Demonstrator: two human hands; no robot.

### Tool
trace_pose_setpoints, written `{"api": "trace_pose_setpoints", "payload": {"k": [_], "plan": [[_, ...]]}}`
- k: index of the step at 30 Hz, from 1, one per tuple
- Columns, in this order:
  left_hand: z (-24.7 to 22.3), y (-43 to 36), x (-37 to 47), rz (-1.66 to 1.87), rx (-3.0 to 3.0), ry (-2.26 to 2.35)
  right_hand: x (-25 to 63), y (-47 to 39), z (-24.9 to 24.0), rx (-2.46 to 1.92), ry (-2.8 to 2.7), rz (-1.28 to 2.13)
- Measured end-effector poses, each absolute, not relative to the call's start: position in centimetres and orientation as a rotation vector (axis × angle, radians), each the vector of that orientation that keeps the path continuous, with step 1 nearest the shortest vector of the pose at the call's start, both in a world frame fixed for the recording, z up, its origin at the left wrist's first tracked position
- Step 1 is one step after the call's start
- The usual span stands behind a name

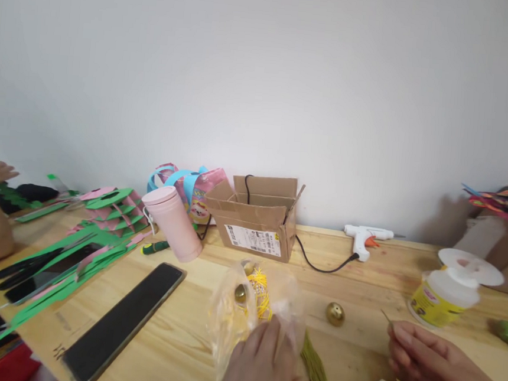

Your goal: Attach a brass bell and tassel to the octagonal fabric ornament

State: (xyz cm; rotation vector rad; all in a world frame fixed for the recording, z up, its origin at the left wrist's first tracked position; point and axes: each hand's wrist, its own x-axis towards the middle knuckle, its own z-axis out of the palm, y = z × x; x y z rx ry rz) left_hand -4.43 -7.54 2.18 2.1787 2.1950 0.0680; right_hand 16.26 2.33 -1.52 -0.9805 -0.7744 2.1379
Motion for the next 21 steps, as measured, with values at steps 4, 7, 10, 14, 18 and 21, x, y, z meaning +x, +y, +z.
{"api": "trace_pose_setpoints", "payload": {"k": [4, 7, 10, 14, 18, 21], "plan": [[3.9, -4.7, -2.1, 0.072, 2.140, 2.100, 16.4, 2.1, -1.6, -0.989, -0.781, 2.099], [4.8, -4.3, -1.3, 0.228, 2.214, 2.073, 16.4, 1.9, -1.7, -1.035, -0.787, 2.028], [5.6, -5.4, -3.3, 0.536, 2.391, 1.955, 16.2, 1.9, -1.3, -1.061, -0.810, 2.004], [6.3, -7.1, -8.1, 0.929, 2.453, 2.403, 15.7, 2.0, -0.7, -1.131, -1.011, 1.907], [4.9, -8.2, -11.2, 0.647, 2.228, 2.624, 15.6, 2.0, -0.4, -1.285, -1.468, 1.593], [3.7, -8.6, -11.5, 0.593, 2.106, 2.533, 16.1, 2.3, 0.3, -1.325, -1.716, 1.153]]}}
